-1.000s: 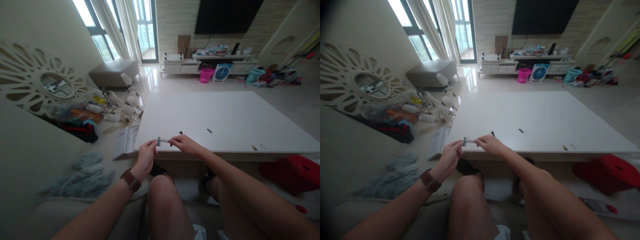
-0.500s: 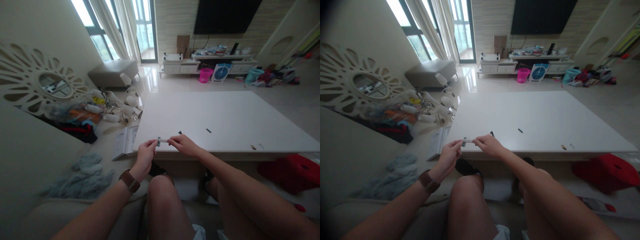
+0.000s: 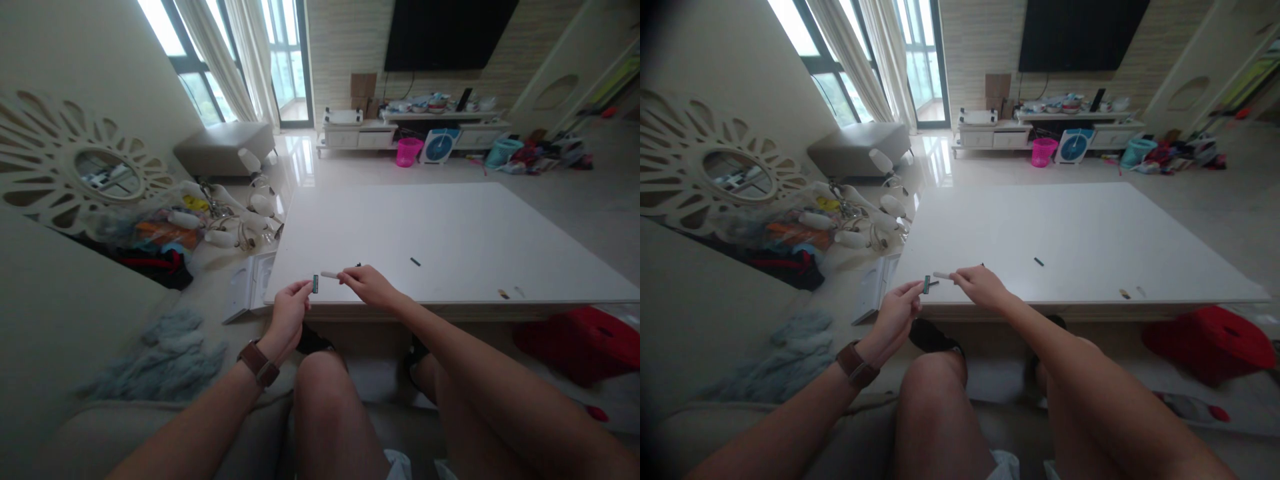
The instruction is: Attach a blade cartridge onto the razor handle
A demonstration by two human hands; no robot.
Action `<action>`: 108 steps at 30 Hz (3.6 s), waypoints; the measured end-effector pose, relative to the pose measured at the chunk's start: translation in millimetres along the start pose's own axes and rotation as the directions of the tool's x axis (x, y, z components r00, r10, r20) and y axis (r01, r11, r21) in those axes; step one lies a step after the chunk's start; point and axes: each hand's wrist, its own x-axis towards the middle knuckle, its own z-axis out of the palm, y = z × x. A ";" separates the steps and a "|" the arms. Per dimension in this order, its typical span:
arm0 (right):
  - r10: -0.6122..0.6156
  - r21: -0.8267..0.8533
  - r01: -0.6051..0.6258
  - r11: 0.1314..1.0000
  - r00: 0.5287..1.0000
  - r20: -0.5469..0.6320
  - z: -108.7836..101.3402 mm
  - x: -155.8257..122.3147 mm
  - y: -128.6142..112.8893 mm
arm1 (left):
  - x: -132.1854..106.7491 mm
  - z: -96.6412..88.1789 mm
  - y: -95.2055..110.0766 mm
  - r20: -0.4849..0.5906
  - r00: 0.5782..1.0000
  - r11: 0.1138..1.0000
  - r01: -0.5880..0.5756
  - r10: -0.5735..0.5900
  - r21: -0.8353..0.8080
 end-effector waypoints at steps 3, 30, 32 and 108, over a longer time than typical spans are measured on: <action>-0.019 0.064 0.024 0.998 0.997 -0.071 -1.0 0.4 -3.9 | -0.1 0.3 -0.3 0.005 1.000 1.000 0.009 -0.009 0.006; 0.053 0.681 -0.048 0.731 0.999 0.014 17.7 -1.4 -20.0 | -8.5 3.7 4.0 0.174 0.984 0.997 0.030 -0.041 0.068; 0.049 0.723 -0.057 0.688 0.998 0.032 19.5 -1.9 -22.7 | -8.5 3.6 4.1 0.193 0.981 0.995 0.019 -0.037 0.095; 0.070 0.455 0.028 0.890 0.978 -0.197 18.1 -9.1 -24.5 | -9.5 2.5 4.6 0.215 0.974 0.990 0.044 -0.072 0.133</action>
